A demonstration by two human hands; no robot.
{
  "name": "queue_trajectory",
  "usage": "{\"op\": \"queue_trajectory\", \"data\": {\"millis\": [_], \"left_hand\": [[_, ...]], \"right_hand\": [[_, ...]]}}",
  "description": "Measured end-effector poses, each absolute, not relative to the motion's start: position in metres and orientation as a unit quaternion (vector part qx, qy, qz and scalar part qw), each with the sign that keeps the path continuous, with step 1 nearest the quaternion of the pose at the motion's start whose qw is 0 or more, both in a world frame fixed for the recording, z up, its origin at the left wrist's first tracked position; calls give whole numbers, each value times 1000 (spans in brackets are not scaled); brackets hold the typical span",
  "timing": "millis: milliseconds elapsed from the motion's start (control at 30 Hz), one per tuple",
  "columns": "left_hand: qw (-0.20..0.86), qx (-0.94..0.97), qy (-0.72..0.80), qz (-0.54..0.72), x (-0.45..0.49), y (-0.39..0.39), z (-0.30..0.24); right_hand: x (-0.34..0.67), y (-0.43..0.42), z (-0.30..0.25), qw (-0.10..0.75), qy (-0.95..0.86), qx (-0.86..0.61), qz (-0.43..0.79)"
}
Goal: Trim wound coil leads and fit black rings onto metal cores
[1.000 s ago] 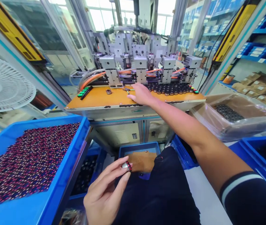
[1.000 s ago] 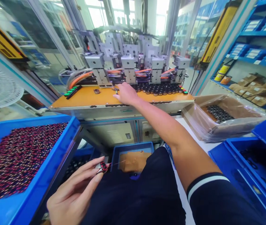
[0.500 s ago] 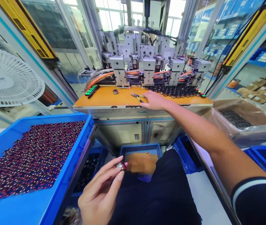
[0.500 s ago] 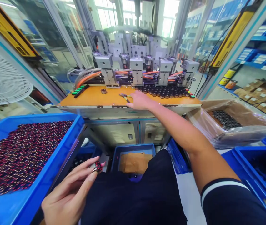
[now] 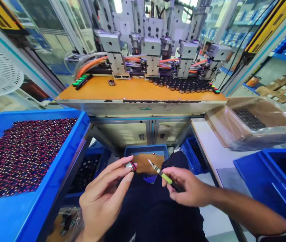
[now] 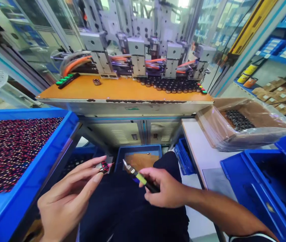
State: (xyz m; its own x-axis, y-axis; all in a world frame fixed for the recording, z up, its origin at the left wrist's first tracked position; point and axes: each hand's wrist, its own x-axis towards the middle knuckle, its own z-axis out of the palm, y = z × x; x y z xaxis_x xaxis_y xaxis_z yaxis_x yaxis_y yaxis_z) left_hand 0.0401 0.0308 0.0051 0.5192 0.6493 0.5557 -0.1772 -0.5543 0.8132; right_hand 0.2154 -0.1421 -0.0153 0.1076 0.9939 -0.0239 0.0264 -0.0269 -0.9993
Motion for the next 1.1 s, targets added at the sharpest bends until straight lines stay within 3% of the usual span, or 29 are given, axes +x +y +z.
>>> {"op": "queue_trajectory", "data": {"millis": [67,200,1100], "left_hand": [[436,758,150,461,44,28,5],[427,766,142,459,48,22,6],[466,751,162,438,38,18,7]], "right_hand": [[204,-153,-16,555,-437,-483,518],[202,-159,-10,587,-463,-440,498],[196,-145,-5,577,-541,-447,419]]}}
